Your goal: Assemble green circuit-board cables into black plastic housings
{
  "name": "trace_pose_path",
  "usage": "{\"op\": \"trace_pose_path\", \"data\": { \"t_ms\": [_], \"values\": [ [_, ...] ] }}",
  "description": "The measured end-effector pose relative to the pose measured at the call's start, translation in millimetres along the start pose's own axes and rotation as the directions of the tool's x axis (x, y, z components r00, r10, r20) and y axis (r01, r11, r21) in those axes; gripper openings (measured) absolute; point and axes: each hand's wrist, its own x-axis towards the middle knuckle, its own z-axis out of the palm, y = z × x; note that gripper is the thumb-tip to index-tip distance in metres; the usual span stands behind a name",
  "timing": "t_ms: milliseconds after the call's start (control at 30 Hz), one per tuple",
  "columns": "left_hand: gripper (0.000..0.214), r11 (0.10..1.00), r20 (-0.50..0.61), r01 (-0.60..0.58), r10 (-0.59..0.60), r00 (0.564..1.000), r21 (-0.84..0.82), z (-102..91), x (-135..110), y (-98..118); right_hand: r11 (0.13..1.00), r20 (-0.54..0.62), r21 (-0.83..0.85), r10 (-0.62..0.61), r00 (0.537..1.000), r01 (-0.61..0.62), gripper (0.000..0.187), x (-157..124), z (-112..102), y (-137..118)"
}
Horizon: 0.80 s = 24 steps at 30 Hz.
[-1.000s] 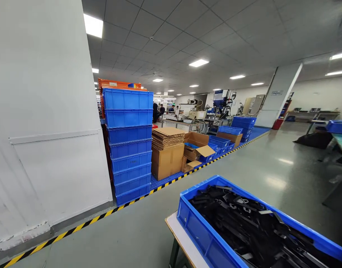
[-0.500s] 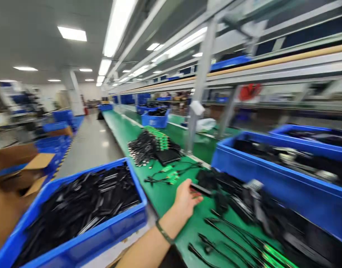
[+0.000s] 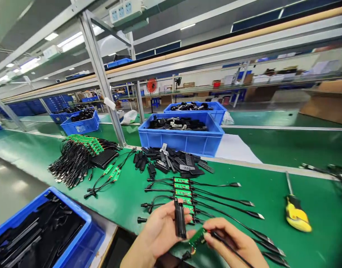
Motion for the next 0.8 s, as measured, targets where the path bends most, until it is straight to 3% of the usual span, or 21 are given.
{"op": "trace_pose_path", "data": {
  "t_ms": [133, 267, 467, 600, 700, 800],
  "values": [
    [0.035, 0.993, 0.174, -0.037, 0.018, 0.985, 0.111, -5.7, -7.1, -20.4, 0.975, -0.001, 0.187, 0.124, 0.992, -0.122, 0.024, 5.4, 10.5, -4.7],
    [0.038, 0.991, 0.147, -0.030, 0.011, 0.989, 0.128, -11.8, -9.0, -35.3, 0.957, -0.019, 0.253, 0.150, 0.988, -0.141, 0.023, 4.4, 15.2, -0.2],
    [0.039, 0.999, -0.011, -0.001, 0.001, 1.000, 0.051, -15.7, -10.9, -49.4, 0.997, -0.053, 0.081, 0.010, 0.999, -0.005, 0.016, 4.3, 13.8, 4.5],
    [0.035, 1.000, -0.032, 0.017, -0.016, 0.999, 0.012, -12.3, -14.6, -53.8, 0.989, -0.111, -0.106, -0.114, 0.987, 0.102, 0.007, 4.3, 13.0, 8.5],
    [0.038, 0.995, -0.018, -0.006, 0.008, 1.000, 0.096, -10.8, -15.6, -57.5, 0.982, -0.100, -0.170, -0.102, 0.990, 0.084, 0.007, 1.8, 14.1, 14.1],
    [0.046, 0.954, 0.023, -0.143, 0.142, 0.990, 0.263, -13.7, -14.8, -63.8, 0.981, -0.131, -0.195, -0.050, 0.990, 0.024, 0.011, -3.9, 18.6, 20.6]
  ]
}}
